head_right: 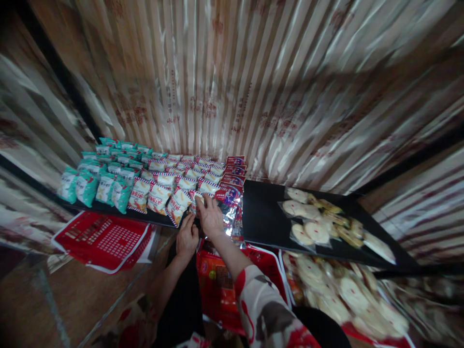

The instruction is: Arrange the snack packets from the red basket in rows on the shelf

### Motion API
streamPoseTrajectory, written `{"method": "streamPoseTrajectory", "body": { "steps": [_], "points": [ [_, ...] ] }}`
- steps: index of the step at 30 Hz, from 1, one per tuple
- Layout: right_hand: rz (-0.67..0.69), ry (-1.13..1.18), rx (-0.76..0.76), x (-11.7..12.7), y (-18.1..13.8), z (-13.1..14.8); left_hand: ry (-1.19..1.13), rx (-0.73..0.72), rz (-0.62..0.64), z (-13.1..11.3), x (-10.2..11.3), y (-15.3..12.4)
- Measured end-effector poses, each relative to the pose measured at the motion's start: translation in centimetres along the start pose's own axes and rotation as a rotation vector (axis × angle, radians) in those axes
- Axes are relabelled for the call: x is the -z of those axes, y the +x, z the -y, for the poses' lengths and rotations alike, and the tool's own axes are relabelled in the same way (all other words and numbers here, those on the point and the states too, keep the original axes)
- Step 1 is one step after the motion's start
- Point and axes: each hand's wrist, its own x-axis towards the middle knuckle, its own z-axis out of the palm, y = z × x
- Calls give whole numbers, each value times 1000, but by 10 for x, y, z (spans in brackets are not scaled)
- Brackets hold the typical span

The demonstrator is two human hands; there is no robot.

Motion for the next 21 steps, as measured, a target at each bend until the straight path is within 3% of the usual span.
{"method": "streamPoseTrajectory", "body": {
  "steps": [6,8,13,21],
  "points": [
    [-3,-25,3,4,4,0,46,-17,-304,11,20,-11],
    [0,-23,8,6,6,0,108,-18,-338,18,30,-9],
    [-4,2,11,7,7,-1,262,-101,-206,32,45,3],
    [-6,10,12,10,7,-2,182,-65,-118,43,35,21]
  ]
}}
